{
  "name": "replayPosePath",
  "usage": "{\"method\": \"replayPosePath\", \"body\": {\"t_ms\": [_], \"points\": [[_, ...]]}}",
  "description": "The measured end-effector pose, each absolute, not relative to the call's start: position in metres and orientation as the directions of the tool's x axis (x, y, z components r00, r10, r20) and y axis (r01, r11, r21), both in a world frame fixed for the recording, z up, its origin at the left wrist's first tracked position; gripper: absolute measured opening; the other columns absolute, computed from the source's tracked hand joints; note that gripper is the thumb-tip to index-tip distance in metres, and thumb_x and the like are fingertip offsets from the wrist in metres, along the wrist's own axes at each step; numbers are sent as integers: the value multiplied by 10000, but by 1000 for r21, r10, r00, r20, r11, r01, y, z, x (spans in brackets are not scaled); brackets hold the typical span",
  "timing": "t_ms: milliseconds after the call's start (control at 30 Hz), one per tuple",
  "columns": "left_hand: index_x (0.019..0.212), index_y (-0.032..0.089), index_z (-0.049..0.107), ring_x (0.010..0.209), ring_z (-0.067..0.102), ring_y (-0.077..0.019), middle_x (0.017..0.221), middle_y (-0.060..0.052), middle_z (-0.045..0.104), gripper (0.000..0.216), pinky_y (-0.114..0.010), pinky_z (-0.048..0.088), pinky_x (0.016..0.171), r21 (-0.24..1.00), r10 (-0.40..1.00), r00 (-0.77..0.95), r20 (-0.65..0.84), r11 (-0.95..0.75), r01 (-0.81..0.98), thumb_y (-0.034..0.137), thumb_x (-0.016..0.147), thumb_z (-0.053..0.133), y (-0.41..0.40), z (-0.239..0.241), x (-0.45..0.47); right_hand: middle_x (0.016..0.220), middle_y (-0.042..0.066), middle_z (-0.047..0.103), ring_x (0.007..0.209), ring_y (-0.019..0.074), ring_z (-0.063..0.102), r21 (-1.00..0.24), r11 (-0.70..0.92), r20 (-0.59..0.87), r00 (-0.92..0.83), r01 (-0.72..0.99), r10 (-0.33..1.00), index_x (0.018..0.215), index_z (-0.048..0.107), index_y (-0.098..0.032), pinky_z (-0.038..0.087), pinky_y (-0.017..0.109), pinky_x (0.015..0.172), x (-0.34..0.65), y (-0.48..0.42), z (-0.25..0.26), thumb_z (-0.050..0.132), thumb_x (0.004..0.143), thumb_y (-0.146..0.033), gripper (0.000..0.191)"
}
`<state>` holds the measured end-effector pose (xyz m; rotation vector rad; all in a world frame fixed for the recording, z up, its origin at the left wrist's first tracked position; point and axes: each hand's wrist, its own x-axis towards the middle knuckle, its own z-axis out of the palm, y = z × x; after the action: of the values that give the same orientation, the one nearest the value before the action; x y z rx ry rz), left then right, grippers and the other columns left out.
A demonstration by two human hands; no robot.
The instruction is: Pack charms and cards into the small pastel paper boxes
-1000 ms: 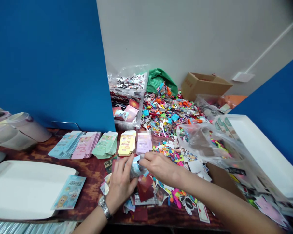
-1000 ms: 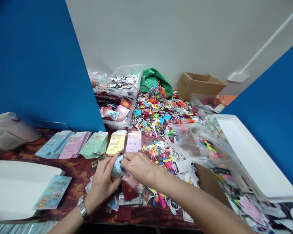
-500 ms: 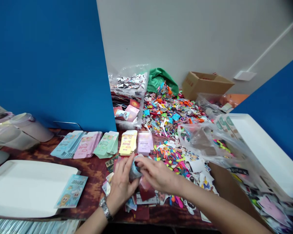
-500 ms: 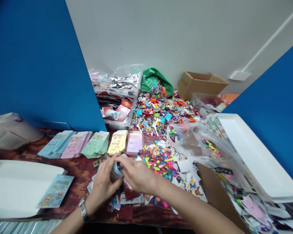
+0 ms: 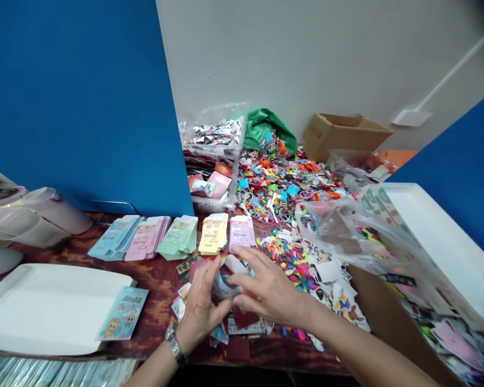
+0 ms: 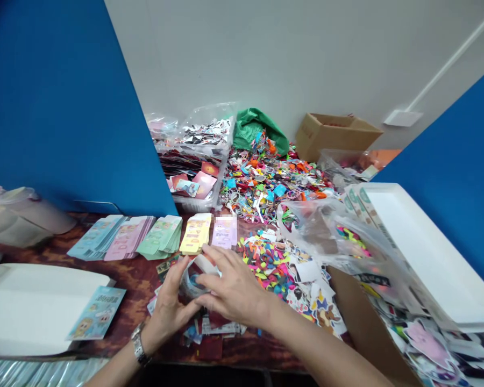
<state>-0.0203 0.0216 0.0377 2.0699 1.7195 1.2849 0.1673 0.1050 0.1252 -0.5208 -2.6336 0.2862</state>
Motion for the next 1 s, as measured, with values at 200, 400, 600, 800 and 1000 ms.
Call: {"method": "replayPosePath", "body": {"t_ms": [200,400,600,800,1000], "points": [[1365,248,341,1147,544,-224,1225,-109,511,614,-374,495,938,664,857,-31,514,-375,647,260,833,649,27,48,-20,1261,116,588,1188,184,555,-470,865,445,-798,178,406,1141,643,-203,491,325,966,176,111,129,498,918,-114,281],[1319,239,367,1155,544,-226,1219,-111,515,574,-377,497,939,661,835,-42,549,-403,633,240,823,656,25,44,-18,1133,81,658,1029,171,628,-632,727,494,-583,269,645,1274,530,-205,520,305,900,155,90,110,535,916,-122,368],[1486,222,165,1249,504,-254,1357,-154,471,784,-404,485,978,647,854,-76,515,-329,688,237,839,607,17,37,-17,1060,57,674,984,153,631,-650,726,533,-547,222,645,1223,568,-213,519,271,863,147,79,111,522,902,-63,357],[1516,210,107,1295,464,-272,1391,-160,447,834,-407,469,999,568,809,-95,581,-319,759,266,847,602,11,25,-17,1051,79,644,976,143,630,-640,754,564,-577,147,591,1087,654,-196,527,249,836,148,73,113,494,888,-22,310],[1519,211,64,1278,467,-279,1398,-170,429,855,-429,459,999,643,893,-101,438,-233,730,243,842,585,13,40,-12,1123,93,649,1035,168,628,-629,758,531,-616,174,582,1116,657,-195,519,285,902,149,73,115,542,886,-74,285]]}}
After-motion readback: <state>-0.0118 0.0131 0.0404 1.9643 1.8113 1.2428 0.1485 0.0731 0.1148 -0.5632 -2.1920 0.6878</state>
